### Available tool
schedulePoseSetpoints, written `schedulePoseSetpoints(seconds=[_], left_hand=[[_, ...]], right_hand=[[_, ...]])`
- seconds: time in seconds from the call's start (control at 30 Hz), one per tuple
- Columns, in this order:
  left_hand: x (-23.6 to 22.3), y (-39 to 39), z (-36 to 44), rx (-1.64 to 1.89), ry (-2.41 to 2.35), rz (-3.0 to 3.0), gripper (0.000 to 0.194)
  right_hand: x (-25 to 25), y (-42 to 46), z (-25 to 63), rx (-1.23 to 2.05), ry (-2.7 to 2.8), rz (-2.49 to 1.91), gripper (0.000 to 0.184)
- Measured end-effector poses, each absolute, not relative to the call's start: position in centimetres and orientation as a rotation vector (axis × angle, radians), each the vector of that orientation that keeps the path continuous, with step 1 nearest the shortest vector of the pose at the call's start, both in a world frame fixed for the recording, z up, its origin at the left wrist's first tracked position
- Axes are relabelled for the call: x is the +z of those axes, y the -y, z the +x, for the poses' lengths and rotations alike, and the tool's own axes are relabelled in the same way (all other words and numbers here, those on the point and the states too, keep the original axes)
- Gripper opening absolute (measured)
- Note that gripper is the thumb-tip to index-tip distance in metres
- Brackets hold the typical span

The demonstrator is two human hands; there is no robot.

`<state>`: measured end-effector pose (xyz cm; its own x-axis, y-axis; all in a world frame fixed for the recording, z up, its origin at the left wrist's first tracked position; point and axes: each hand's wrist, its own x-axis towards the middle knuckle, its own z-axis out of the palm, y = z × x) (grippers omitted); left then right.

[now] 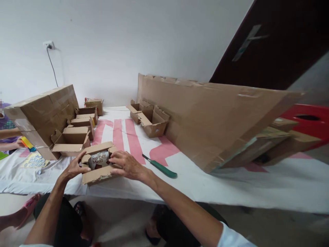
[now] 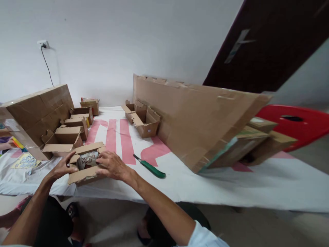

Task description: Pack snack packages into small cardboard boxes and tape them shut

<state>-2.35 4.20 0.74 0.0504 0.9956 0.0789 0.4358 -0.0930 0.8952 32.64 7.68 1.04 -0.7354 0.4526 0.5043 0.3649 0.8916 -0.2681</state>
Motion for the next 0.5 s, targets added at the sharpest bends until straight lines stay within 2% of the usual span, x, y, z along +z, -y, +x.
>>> schedulePoseSetpoints(seconds=[0.13, 0.27, 0.5], left_hand=[[0.4, -4.3, -1.7, 0.997, -1.473, 1.68, 0.1], [0.0, -4.5, 0.1, 1.026, -1.493, 1.671, 0.082], [-0.2, -6.8, 2.3, 1.122, -1.627, 1.65, 0.042]], right_hand=[[-2.8, -5.2, 32.0, -0.075, 2.392, -0.67, 0.02], [-6.0, -4.3, 31.8, -0.208, 2.264, -0.793, 0.027], [-6.1, -4.5, 30.5, -0.294, 2.275, -0.793, 0.027]])
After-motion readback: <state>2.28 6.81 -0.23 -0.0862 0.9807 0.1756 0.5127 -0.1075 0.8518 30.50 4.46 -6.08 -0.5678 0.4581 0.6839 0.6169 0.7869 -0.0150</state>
